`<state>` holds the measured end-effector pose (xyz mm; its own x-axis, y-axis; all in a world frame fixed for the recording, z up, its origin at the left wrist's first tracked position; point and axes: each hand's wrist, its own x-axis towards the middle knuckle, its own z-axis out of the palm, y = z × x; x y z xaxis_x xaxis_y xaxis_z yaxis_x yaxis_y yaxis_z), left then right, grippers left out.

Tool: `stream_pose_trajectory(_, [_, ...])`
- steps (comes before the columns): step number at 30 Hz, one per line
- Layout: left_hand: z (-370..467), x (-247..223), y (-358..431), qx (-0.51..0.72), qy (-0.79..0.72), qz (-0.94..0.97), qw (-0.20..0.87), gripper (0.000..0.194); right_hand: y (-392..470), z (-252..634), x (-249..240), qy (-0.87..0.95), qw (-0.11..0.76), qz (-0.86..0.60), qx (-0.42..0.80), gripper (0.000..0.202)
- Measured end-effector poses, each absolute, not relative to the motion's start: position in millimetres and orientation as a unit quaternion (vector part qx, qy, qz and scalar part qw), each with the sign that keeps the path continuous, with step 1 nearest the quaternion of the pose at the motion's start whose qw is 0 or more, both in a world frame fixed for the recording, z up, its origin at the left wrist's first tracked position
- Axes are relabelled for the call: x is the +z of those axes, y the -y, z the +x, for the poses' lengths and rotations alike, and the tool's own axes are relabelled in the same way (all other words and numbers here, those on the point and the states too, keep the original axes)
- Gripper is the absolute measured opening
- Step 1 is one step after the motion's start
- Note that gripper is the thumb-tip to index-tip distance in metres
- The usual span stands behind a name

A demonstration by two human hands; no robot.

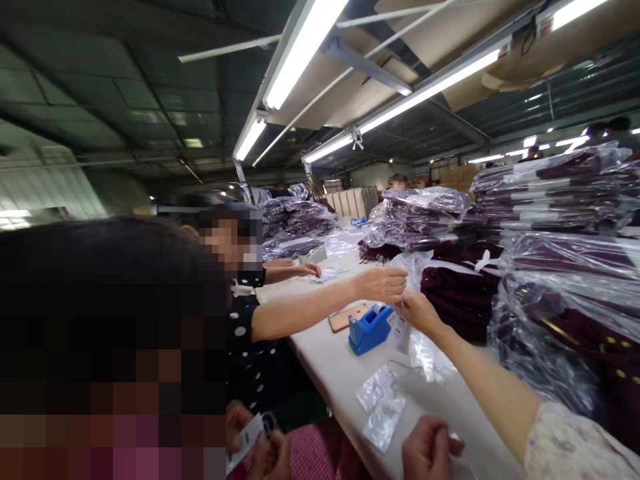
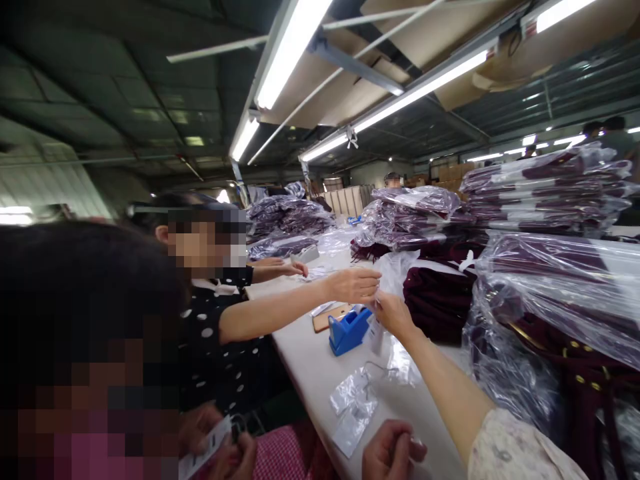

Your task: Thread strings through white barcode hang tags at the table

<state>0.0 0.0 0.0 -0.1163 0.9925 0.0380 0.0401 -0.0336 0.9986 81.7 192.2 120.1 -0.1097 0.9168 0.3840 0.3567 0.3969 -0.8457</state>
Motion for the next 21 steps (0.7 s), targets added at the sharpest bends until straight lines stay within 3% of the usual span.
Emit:
stream_pose_trajectory(1, [-1,-3,0,0.529,-0.528,0.491,0.448,0.027,-192,84,118,0.688,0.472,-0.463,0.299,0.009])
stream_pose_trajectory(9, [0,6,4,0.562,-0.479,0.478,0.476,0.023,-158,148,124,0.719,0.321,-0.446,0.425,0.007])
stream_pose_trajectory(15, [-3,18,-6,0.650,-0.445,0.332,0.519,0.023,-110,192,118,0.705,0.213,-0.471,0.485,0.013])
stream_pose_trajectory(21, [-2,26,-10,0.639,-0.446,0.248,0.576,0.027,-73,194,80,0.671,0.090,-0.524,0.517,0.022])
